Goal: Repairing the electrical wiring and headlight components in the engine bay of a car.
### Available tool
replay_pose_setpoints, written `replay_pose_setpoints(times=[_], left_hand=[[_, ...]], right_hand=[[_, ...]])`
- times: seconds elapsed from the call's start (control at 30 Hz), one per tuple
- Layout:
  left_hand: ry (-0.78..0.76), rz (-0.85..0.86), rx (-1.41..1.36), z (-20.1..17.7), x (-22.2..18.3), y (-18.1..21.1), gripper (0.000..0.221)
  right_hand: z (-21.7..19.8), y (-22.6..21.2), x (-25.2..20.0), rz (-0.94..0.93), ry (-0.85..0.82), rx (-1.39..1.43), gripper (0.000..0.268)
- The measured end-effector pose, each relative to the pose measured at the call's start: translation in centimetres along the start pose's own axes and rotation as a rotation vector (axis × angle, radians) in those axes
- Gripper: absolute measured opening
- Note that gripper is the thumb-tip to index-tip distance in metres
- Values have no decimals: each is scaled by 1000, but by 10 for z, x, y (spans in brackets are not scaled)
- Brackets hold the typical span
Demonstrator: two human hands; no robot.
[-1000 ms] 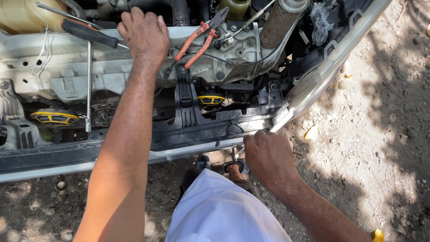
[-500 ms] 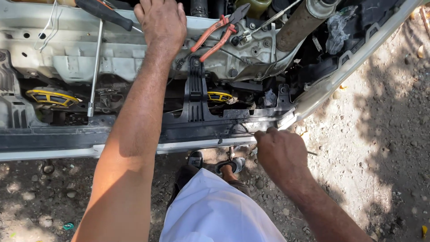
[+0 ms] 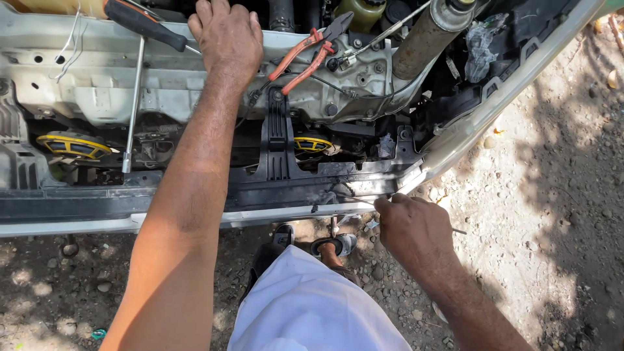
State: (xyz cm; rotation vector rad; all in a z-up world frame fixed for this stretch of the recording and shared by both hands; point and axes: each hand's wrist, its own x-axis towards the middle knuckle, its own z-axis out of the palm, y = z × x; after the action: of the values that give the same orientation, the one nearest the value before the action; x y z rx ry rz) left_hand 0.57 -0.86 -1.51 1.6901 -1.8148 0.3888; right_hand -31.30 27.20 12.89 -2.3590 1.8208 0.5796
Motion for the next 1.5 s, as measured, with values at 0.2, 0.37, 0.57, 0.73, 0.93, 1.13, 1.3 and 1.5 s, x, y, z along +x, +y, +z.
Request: replay_pose_setpoints(times=[0.2,0.37,0.57,0.73,0.93,1.13,1.3,1.5], left_hand=[[-20,19,34,1,-3,-2,35],[9,35,44,5,-4,-2,34],[-20,22,34,0,-2,-1,35],[-33,9,23,3,-2,-2,35],[-13,24,57,4,-2,-2,36],[-78,-9,34,-4,0,1,36],[-23,15,9,-1,-2,2,33],[-60,-12,16,-1,-3,-2,31]], right_hand=[[3,2,3,-8,-8,-13,13],[8,5,4,13,-57,-15,15],[10,7,3,16,-57,-31,17],[7,6,4,1,-47,-70,16],[19,-5,12,11,-101,-36,21],[16,-4,15,-67,-9,-106,19],[5,-11,17,-26,-147,-145,20],[-3,14,-4,26,-75,-56,24]])
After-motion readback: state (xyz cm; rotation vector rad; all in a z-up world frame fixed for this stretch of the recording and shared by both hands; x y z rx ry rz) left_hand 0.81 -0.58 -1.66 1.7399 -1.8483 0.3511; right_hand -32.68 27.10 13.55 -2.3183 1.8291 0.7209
